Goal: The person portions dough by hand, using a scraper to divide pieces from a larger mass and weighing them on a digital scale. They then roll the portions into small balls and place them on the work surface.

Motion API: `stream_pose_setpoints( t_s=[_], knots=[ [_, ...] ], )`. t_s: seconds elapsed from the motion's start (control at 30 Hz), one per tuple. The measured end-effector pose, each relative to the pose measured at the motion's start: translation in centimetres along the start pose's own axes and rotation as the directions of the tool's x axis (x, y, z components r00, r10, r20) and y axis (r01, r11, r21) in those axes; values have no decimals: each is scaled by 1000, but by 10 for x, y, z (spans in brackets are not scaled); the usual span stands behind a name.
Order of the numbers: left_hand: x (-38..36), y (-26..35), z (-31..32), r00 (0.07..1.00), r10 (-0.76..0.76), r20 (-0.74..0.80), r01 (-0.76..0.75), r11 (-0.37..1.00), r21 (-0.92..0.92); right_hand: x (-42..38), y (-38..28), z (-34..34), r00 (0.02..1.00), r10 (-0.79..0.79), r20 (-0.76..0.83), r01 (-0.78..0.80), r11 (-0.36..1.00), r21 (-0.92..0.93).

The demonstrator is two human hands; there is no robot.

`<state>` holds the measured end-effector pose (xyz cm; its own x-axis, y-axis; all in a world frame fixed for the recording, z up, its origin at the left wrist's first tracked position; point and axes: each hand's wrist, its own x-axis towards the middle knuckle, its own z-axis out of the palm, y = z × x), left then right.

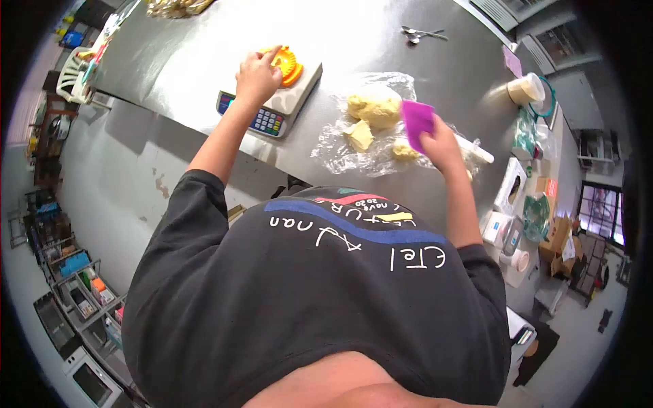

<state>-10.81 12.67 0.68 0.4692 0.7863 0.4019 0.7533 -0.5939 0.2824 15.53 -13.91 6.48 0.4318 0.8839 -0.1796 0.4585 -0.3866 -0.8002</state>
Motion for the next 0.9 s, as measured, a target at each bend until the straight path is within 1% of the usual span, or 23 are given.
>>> stream_pose_setpoints(
  t_s=[0.03,0.07,0.1,0.13,0.17,0.2,0.23,0.27,0.3,0.33,0.37,0.43,0.47,0.53,0.57,0.6,0.63,0.67,0.73,0.77,0.83,0.9],
  knots=[
    [-4,9,0,1000,10,3,-10,1000,-12,12,-3,12,996,-60,70,72,981,-182],
    [-9,18,-1,996,73,-50,-76,995,-65,22,-11,25,984,-96,153,146,922,-360],
    [-15,26,-3,986,129,-105,-140,984,-113,28,-14,39,961,-180,211,257,867,-427],
    [-26,34,2,984,146,-101,-161,973,-165,32,-28,50,945,-182,273,289,853,-434],
    [-38,40,8,966,219,-139,-247,939,-241,40,-27,60,912,-197,360,366,787,-496],
    [-52,51,7,970,228,-89,-244,930,-273,47,-22,68,888,-205,412,416,739,-529],
    [-66,55,15,969,246,-17,-236,906,-351,50,-15,75,861,-209,465,467,687,-557],
    [-82,66,18,981,141,130,-64,880,-471,51,-9,80,860,-206,466,467,686,-558],
    [-93,70,27,972,186,141,-89,852,-515,50,-4,84,843,-233,485,505,652,-566],
    [-104,76,31,949,205,242,-47,846,-532,49,-1,87,823,-259,505,544,614,-572],
    [-115,84,34,922,132,364,106,819,-564,48,1,89,820,-255,513,548,611,-571],
    [-129,95,39,921,161,355,95,791,-605,47,4,93,801,-271,533,575,594,-563],
    [-132,99,43,922,151,356,105,788,-606,48,9,96,793,-310,524,592,594,-545],
    [-138,104,49,887,144,440,170,783,-599,48,8,100,779,-310,544,611,567,-552],
    [-141,104,55,887,137,441,178,781,-599,47,7,102,771,-312,554,624,545,-561],
    [-141,104,60,868,150,473,189,782,-594,46,10,104,768,-308,561,626,542,-560],
    [-142,105,66,849,164,503,199,782,-591,43,16,107,768,-370,524,635,553,-540],
    [-143,105,71,849,160,503,205,778,-594,42,21,109,763,-429,483,644,562,-519],
    [-144,107,75,869,177,462,148,798,-584,42,27,112,778,-418,469,625,583,-519],
    [-144,107,77,869,170,464,157,796,-585,43,30,114,794,-410,450,605,605,-517],
    [-145,107,77,883,131,451,198,766,-611,50,33,118,793,-395,464,603,617,-506],
    [-145,109,74,871,107,479,223,783,-580,53,36,121,795,-385,470,598,630,-495]
  ],
)
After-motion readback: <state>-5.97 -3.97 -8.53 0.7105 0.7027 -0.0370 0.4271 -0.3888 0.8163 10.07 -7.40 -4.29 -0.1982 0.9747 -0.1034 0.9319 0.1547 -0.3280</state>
